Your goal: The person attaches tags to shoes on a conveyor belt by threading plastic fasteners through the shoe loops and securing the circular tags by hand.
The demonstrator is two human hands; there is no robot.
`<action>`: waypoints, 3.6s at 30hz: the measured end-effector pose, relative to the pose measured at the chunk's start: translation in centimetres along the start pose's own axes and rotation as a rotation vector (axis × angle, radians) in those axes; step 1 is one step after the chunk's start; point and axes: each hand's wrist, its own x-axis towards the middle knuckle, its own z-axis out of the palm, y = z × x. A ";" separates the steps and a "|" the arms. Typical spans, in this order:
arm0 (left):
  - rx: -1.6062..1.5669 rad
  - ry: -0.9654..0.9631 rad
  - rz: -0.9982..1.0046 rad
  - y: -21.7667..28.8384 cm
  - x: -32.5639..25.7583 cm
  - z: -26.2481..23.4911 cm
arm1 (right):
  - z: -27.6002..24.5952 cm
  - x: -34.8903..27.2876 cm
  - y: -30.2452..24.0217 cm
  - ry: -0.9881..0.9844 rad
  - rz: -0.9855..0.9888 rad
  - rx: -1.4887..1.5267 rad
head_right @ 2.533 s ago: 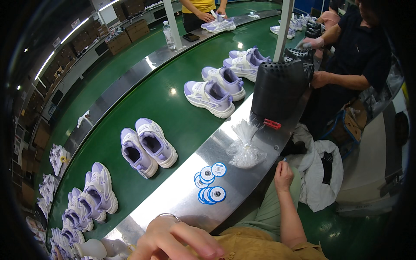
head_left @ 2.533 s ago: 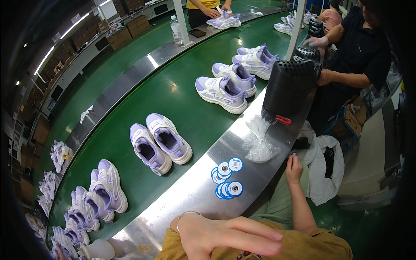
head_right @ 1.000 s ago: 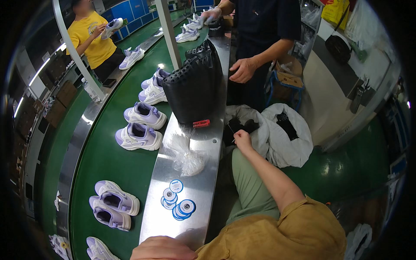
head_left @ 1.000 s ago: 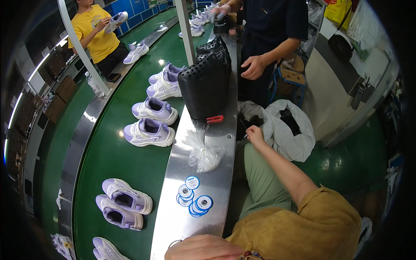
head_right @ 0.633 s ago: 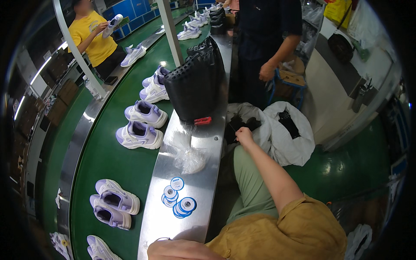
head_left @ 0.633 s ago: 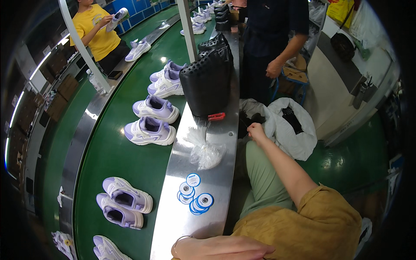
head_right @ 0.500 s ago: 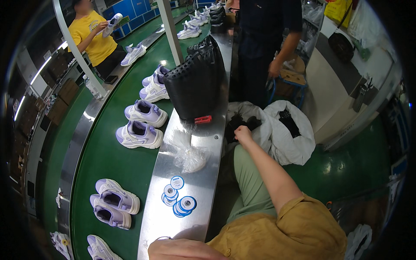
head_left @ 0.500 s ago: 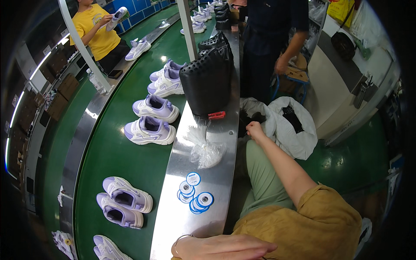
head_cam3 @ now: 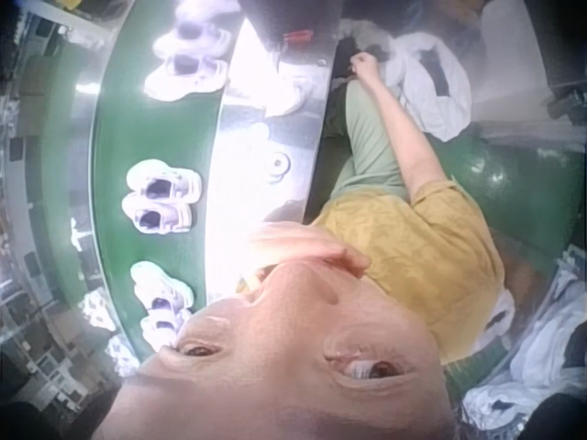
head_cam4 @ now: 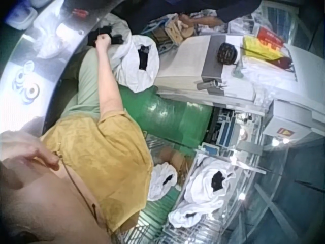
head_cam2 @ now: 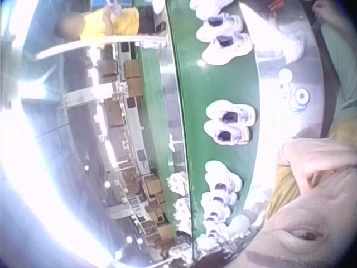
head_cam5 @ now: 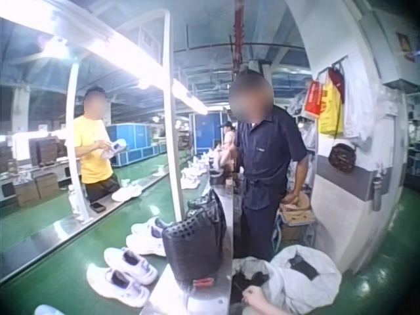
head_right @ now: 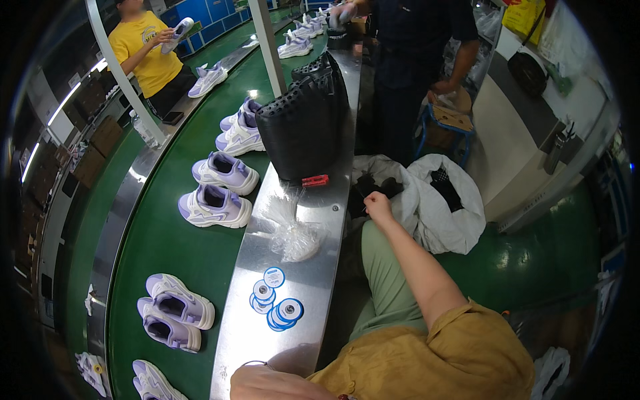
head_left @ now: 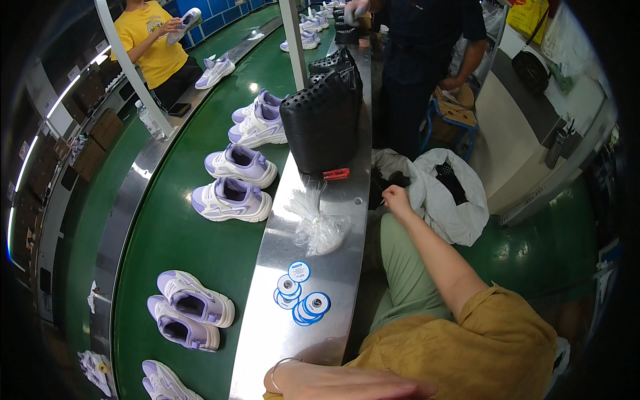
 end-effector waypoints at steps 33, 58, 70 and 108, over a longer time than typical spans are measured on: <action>0.104 0.244 -0.087 -4.6 0.6 -2.0 | -3.1 5.3 3.2 -0.027 -0.133 0.061; 0.226 0.295 -0.134 -15.7 8.8 3.0 | -13.6 14.8 2.7 0.022 -0.132 -0.019; 0.238 0.297 -0.144 -10.7 8.1 4.9 | -13.4 10.0 1.6 0.033 -0.142 -0.015; 0.328 0.339 -0.099 -6.8 -0.1 -2.9 | -1.4 8.2 4.4 -0.019 -0.133 0.033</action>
